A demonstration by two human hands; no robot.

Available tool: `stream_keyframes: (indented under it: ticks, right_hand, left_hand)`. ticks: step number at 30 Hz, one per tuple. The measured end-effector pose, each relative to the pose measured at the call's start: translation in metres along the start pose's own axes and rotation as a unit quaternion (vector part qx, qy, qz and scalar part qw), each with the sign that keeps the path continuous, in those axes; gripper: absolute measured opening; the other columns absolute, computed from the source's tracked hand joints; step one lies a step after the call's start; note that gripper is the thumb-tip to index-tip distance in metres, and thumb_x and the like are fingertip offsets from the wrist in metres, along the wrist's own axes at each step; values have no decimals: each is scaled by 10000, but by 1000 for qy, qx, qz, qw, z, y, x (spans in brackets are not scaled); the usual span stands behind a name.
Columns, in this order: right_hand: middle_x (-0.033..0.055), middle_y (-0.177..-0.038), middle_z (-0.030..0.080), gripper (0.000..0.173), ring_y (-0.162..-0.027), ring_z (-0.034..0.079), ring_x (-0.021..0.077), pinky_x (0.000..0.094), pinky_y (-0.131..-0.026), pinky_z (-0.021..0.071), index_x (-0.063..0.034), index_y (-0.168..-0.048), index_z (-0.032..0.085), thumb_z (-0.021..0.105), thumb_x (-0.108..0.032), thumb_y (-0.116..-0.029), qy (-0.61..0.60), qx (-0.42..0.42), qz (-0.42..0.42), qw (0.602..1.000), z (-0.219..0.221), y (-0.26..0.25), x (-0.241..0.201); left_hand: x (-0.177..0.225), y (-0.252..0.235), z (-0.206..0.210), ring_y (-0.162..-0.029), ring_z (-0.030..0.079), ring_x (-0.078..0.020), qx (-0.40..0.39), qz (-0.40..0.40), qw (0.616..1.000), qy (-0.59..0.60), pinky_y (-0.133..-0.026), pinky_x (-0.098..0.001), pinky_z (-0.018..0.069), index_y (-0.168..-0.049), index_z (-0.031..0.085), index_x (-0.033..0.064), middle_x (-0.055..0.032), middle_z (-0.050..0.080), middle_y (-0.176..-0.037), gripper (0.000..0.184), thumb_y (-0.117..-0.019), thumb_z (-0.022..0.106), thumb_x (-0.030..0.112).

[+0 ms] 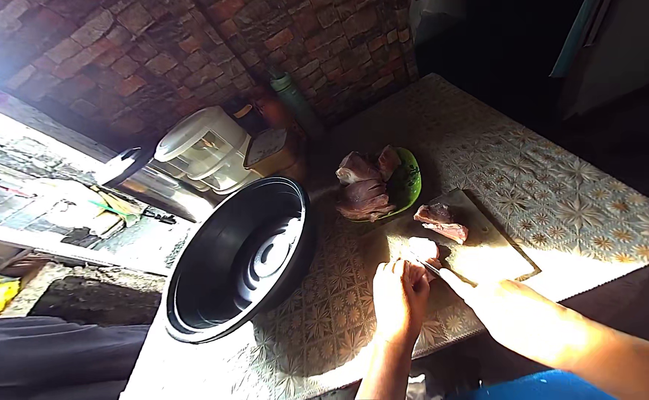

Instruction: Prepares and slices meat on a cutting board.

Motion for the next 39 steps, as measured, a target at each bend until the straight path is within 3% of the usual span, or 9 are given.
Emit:
stream_keyframes:
  ticks: [3,5,7,12,16,19,23,33,39]
  right_hand:
    - [247,-1060,670,574,-1010,673,457,589,-842,535,-137,-1630,256,400,-82,-1077,-7,12,-27,1000,-16,-33,-18]
    - [253,-1252,622,452,-1124,645,449,593,-899,528,-75,-1526,414,411,-78,-1074,-17,35,-55,998,-26,-55,-30]
    - [233,-1462,517,519,-1230,602,442,599,-969,517,-109,-1584,372,417,-67,-1068,-15,31,-58,998,-27,-62,-36]
    - [253,-1093,665,709,-1019,673,463,591,-834,550,-206,-1671,134,434,-42,-1049,19,-23,7,1000,-6,-11,-12]
    - [233,-1001,701,715,-910,704,443,566,-771,568,-211,-1667,197,441,-14,-1024,27,7,18,999,3,9,0]
    - [256,-1056,678,673,-1010,675,474,605,-833,541,-175,-1665,153,421,-51,-1061,2,-14,10,1000,-9,-21,-14]
    - [259,-1225,643,530,-1135,643,468,615,-910,525,-107,-1591,331,418,-67,-1070,-13,18,-21,1000,-27,-57,-40]
    - [245,-1025,699,736,-968,695,457,575,-814,556,-227,-1674,143,436,-15,-1033,34,-25,31,999,5,21,5]
    - [258,-1103,673,639,-1050,667,467,606,-862,531,-160,-1654,205,420,-52,-1063,-5,0,-4,1000,-11,-27,-17]
  left_hand:
    - [-3,-2,5,-971,701,-285,-46,-17,999,-3,-883,-434,556,-925,748,37,-103,741,-954,249,-858,720,275]
    - [-5,0,6,-1011,694,-303,-66,-32,997,-9,-916,-447,545,-964,743,17,-125,739,-994,284,-891,696,288]
    - [-6,1,3,-977,704,-296,-47,-40,998,-14,-886,-440,554,-945,740,18,-124,740,-963,285,-888,690,292]
    - [-8,5,-2,-911,704,-243,-11,-49,999,12,-844,-400,559,-910,749,70,-71,734,-891,247,-850,753,309]
    - [-3,3,-1,-886,700,-224,2,-28,1000,11,-819,-387,559,-875,753,94,-47,734,-870,181,-813,764,264]
    - [-2,2,1,-900,706,-250,-4,-10,1000,9,-830,-410,567,-882,746,68,-73,732,-881,205,-827,751,265]
    - [-6,3,-2,-963,707,-297,-23,-40,999,3,-879,-443,561,-972,751,9,-130,740,-948,272,-870,715,259]
    - [-6,5,-1,-881,699,-236,24,-44,999,1,-802,-388,560,-862,744,84,-58,719,-847,208,-813,768,285]
    - [-8,5,4,-930,702,-261,-10,-43,999,8,-858,-418,557,-923,751,56,-91,733,-911,268,-848,745,313]
Point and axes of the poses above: each hand's wrist, its own y-axis away from the middle knuckle, its own z-axis out of the palm, x = y × z, the point moved 10 cm from there along -y, towards the middle knuckle
